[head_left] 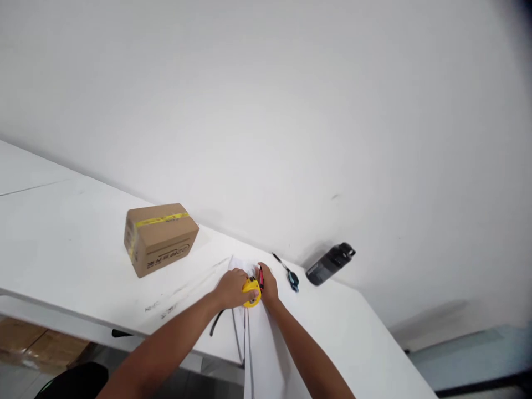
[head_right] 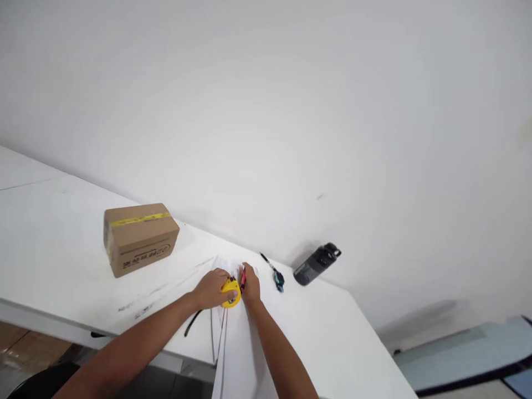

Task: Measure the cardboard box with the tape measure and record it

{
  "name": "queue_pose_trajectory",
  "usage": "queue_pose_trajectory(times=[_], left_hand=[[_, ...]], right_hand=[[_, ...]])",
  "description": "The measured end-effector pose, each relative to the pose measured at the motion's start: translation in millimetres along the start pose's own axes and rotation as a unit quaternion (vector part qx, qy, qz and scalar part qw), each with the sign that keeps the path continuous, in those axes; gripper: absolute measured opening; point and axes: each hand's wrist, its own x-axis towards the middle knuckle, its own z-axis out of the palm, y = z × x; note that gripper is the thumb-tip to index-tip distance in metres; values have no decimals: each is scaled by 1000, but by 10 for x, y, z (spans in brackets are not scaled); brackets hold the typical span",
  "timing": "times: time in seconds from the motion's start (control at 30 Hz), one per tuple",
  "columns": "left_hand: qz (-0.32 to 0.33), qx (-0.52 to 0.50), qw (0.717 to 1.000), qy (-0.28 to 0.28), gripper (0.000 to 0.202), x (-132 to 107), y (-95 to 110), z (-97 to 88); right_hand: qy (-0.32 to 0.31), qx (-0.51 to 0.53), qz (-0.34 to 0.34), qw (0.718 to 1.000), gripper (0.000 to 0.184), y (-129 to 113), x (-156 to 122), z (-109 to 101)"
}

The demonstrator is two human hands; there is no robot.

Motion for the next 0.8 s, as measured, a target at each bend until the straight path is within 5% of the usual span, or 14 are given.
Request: queue_pose_trajectory(times=[0.33, 0.63, 0.8], left_hand=[[-68, -97, 980, 157, 41, -173, -136, -26], [-87, -118, 978, 150, 44, -245, -224, 14], [-79, -148, 977, 129, 45, -227, -225, 51]], right_hand=[[-119, -140, 25, 983, 57, -21, -99, 2], [-155, -164, -12, 974, 63, 104, -141, 12], [-172, -182, 24, 968, 46, -60, -138, -27]])
